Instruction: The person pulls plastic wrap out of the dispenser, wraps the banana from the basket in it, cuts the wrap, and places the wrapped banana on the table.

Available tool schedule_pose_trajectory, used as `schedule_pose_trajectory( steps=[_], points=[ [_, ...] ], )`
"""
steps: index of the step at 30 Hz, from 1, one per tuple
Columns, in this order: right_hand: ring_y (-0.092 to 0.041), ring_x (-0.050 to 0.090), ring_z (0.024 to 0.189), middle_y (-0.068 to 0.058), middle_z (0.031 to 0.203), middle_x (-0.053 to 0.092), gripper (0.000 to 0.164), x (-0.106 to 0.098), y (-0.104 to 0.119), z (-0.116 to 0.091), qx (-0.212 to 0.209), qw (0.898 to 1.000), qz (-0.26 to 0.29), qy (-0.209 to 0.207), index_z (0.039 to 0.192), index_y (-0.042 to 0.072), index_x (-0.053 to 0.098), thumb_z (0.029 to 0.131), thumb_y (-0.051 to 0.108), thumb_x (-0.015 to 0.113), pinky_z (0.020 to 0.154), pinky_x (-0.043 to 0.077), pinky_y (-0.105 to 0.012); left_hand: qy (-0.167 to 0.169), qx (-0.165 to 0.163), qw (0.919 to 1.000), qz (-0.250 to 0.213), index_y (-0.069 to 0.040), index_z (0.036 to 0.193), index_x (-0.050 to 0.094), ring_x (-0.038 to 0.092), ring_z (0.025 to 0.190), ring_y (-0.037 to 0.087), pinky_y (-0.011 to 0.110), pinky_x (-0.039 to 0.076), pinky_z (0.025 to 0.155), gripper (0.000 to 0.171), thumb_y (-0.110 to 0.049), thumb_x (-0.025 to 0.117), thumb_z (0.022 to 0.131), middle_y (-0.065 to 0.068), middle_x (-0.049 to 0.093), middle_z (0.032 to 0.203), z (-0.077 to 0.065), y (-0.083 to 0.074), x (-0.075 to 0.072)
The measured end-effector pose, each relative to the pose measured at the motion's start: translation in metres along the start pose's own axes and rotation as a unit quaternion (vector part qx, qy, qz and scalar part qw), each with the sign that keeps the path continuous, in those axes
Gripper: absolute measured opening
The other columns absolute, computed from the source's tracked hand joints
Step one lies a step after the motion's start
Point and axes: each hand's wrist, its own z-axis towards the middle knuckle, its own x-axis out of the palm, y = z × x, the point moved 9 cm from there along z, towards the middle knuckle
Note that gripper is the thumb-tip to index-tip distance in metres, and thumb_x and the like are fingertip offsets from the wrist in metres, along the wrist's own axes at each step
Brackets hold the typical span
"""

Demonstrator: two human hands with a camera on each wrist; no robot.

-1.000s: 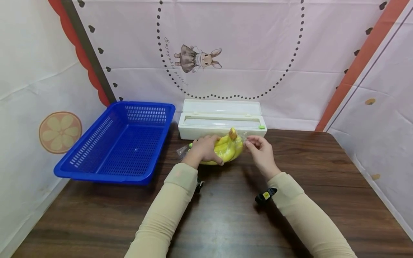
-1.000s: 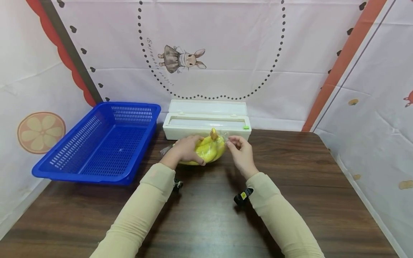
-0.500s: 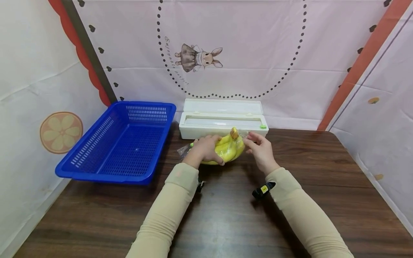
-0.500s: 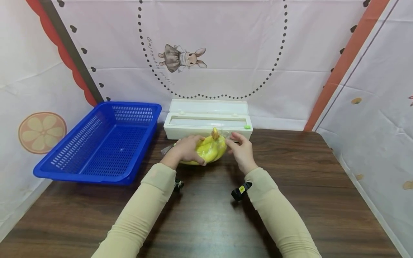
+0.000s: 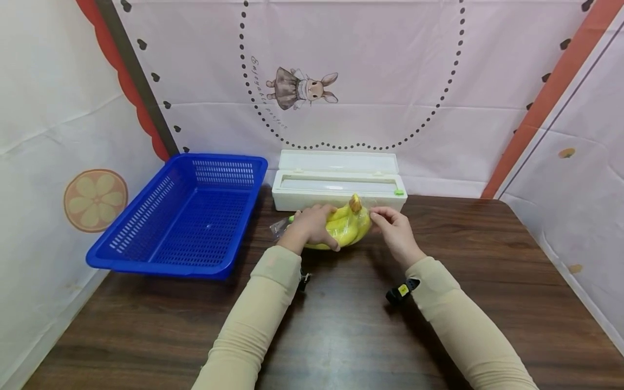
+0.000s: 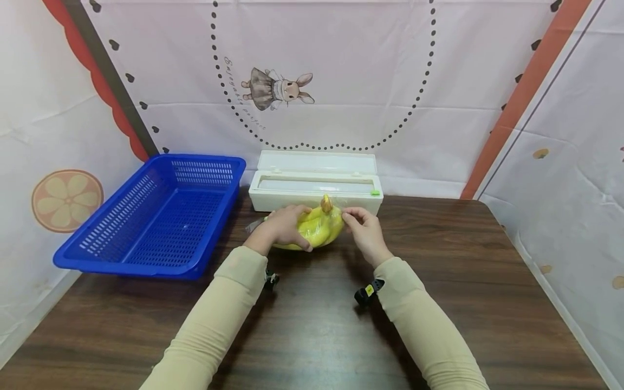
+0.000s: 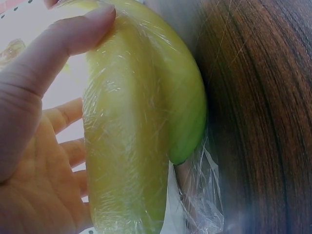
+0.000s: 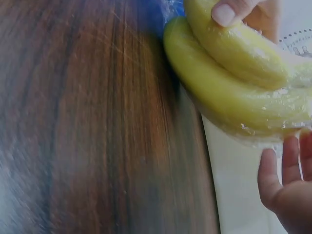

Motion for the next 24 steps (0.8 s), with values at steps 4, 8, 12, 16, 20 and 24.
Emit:
schedule_pose_trajectory(
  steps=[4,8,12,16,20,24],
  points=[
    [-0.006,0.056,0.084,0.006,0.095,0.057,0.028,0.003,-0.003,0.001,0.011,0.999,0.012,0.027,0.110,-0.002,0.057,0.097,0.022,0.053,0.081,0.054,-0.037,0.001,0.004,1.0000,-0.004,-0.025,0.145,0.036,0.044,0.127,0.030,0.053,0.029,0.106,0.096,-0.046,0.083,0.064,0.005,0.043,0.143,0.001,-0.001,0.001],
    [-0.006,0.053,0.083,0.005,0.093,0.055,0.020,0.002,-0.003,0.005,0.015,0.999,0.027,0.025,0.107,0.003,0.056,0.096,0.021,0.054,0.075,0.054,-0.033,-0.003,0.008,1.0000,0.000,-0.025,0.144,0.037,0.043,0.129,0.030,0.053,0.027,0.107,0.097,-0.046,0.084,0.062,0.004,0.043,0.144,0.002,-0.002,0.001],
    [-0.004,0.054,0.078,0.007,0.091,0.056,0.023,0.001,-0.003,0.008,0.022,0.999,0.032,0.011,0.113,0.005,0.051,0.094,0.017,0.058,0.070,0.053,-0.028,-0.005,0.011,0.9999,0.005,-0.024,0.144,0.037,0.042,0.129,0.030,0.053,0.026,0.108,0.097,-0.046,0.085,0.061,0.004,0.043,0.144,0.003,-0.003,0.001],
    [-0.011,0.057,0.075,0.000,0.093,0.056,0.040,-0.001,0.006,0.009,-0.012,0.999,-0.038,0.003,0.128,0.007,0.047,0.092,0.018,0.061,0.068,0.054,-0.032,-0.006,0.013,0.9999,0.008,-0.025,0.144,0.037,0.042,0.130,0.030,0.053,0.026,0.108,0.098,-0.046,0.085,0.061,0.004,0.042,0.144,0.003,-0.003,0.001],
    [-0.024,0.063,0.085,-0.011,0.104,0.055,0.048,0.001,0.024,0.006,-0.075,0.984,-0.160,0.020,0.138,0.013,0.043,0.093,0.022,0.059,0.069,0.055,-0.038,-0.007,0.011,0.9999,0.010,-0.025,0.144,0.037,0.041,0.131,0.029,0.054,0.024,0.109,0.098,-0.045,0.085,0.060,0.004,0.042,0.145,0.002,-0.002,0.000],
    [-0.032,0.067,0.089,-0.017,0.116,0.056,0.045,0.001,0.036,0.002,-0.105,0.967,-0.226,0.052,0.140,0.016,0.044,0.096,0.019,0.053,0.069,0.056,-0.035,-0.001,0.010,0.9999,0.002,-0.025,0.144,0.037,0.039,0.133,0.029,0.055,0.021,0.111,0.098,-0.044,0.085,0.061,0.004,0.041,0.146,0.001,-0.002,0.001]
  ],
)
